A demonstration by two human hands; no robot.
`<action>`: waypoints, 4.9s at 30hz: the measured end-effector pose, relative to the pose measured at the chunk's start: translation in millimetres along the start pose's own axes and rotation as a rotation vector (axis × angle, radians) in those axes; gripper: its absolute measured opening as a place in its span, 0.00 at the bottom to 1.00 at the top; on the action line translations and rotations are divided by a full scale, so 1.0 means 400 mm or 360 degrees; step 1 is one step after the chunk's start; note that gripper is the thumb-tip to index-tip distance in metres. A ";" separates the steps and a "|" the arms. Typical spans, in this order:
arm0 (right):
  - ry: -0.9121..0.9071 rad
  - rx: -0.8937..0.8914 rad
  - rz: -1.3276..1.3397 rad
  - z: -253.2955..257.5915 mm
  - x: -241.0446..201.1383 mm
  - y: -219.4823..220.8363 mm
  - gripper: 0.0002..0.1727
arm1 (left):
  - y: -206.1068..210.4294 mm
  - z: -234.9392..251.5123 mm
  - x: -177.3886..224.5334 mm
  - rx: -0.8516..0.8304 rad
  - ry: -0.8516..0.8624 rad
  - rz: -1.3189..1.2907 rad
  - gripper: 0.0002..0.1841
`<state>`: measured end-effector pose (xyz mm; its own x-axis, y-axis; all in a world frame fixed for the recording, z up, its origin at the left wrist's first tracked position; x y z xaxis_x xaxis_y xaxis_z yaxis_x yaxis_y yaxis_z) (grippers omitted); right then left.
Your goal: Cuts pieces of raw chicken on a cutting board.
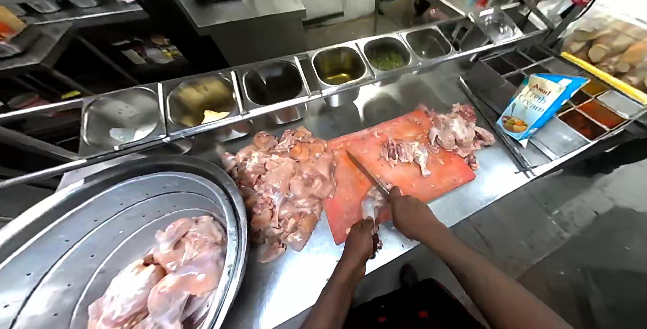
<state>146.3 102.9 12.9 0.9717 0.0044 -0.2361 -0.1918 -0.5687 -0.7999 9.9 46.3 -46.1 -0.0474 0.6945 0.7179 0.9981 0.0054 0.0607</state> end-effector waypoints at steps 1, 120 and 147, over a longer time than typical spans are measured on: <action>0.0015 -0.0042 -0.0017 0.005 -0.004 0.001 0.23 | -0.001 -0.004 -0.005 0.0008 -0.0008 -0.0020 0.21; 0.0004 0.0400 0.1283 -0.101 0.303 0.027 0.18 | -0.091 -0.001 0.125 0.0846 0.0647 0.2028 0.27; 0.0059 0.0414 0.1239 -0.227 0.480 0.160 0.25 | -0.395 0.024 0.236 0.1885 0.0971 0.1660 0.26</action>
<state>333.4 -7.5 -33.4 0.5504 -0.3424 -0.7614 -0.8342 -0.1890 -0.5180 -152.0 118.0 5.3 0.8776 0.3929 0.2746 0.0764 0.4509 -0.8893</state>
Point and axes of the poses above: each hand's wrist, its own z-axis towards the middle knuckle, its own y-axis out of the palm, x = y × z, the point moved 2 cm from there along z, towards the middle knuckle, and after that the axes turned 1 degree about z, right-handed, at the moved point
